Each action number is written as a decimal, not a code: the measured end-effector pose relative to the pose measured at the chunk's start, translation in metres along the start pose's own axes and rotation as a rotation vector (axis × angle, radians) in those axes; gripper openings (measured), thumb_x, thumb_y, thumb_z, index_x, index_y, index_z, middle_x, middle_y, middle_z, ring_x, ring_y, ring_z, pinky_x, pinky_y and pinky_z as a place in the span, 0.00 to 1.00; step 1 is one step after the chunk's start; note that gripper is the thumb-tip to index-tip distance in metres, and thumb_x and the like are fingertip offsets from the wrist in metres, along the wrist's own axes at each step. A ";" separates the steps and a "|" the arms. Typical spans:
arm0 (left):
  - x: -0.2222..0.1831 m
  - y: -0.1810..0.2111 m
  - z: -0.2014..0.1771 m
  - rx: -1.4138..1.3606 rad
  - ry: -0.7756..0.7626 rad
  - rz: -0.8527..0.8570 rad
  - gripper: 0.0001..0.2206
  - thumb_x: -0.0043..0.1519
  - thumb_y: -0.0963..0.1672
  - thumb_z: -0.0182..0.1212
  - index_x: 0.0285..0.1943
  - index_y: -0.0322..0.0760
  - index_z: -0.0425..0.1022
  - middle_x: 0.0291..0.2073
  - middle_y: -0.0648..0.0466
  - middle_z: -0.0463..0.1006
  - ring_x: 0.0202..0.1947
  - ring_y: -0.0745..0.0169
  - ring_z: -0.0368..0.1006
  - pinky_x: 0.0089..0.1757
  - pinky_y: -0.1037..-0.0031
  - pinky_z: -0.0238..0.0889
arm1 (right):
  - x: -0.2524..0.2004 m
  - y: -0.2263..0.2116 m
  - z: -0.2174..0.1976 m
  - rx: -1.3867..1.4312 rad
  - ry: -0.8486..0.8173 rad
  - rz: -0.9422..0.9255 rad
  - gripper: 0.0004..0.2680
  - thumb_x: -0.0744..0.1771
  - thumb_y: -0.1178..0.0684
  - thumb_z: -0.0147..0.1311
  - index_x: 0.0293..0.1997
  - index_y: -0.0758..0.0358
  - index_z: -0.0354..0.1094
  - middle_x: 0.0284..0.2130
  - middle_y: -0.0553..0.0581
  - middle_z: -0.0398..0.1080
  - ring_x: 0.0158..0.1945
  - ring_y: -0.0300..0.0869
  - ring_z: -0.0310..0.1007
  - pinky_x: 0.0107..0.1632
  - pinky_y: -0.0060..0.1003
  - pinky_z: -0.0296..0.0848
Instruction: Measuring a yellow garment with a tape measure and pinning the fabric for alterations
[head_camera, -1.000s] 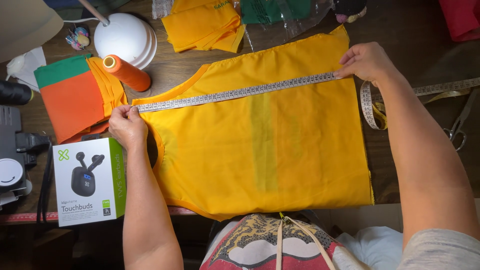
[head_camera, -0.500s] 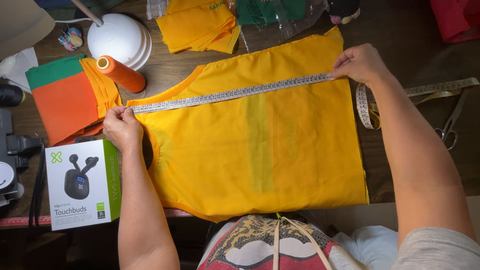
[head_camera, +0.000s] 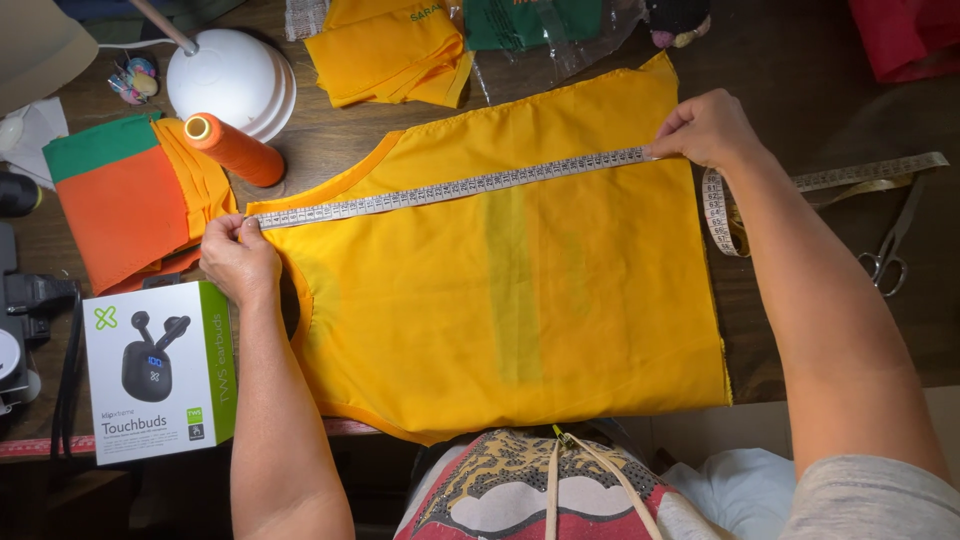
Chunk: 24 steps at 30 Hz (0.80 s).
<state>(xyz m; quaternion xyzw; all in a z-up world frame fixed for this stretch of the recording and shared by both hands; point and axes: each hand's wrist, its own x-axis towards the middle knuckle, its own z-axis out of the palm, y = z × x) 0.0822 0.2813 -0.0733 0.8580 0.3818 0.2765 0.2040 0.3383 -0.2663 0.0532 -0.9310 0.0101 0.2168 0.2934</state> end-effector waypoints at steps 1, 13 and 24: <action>0.000 0.000 0.000 -0.005 0.017 0.022 0.03 0.62 0.44 0.68 0.38 0.45 0.79 0.30 0.56 0.82 0.33 0.40 0.75 0.40 0.51 0.63 | 0.000 -0.001 0.000 0.003 0.000 -0.004 0.07 0.60 0.56 0.75 0.33 0.61 0.79 0.30 0.54 0.77 0.36 0.36 0.72 0.39 0.29 0.71; -0.001 -0.002 0.004 0.042 0.074 0.098 0.02 0.61 0.42 0.70 0.39 0.42 0.82 0.36 0.51 0.80 0.38 0.41 0.74 0.40 0.51 0.63 | 0.017 0.020 0.002 0.010 -0.032 -0.062 0.06 0.62 0.56 0.73 0.30 0.62 0.79 0.28 0.55 0.78 0.31 0.35 0.70 0.33 0.29 0.68; -0.003 0.012 -0.005 -0.004 0.054 0.033 0.02 0.62 0.42 0.72 0.37 0.40 0.84 0.32 0.54 0.84 0.32 0.51 0.76 0.40 0.57 0.69 | 0.013 0.023 -0.002 0.058 -0.075 -0.094 0.06 0.62 0.56 0.73 0.30 0.62 0.77 0.27 0.53 0.78 0.29 0.32 0.69 0.34 0.25 0.68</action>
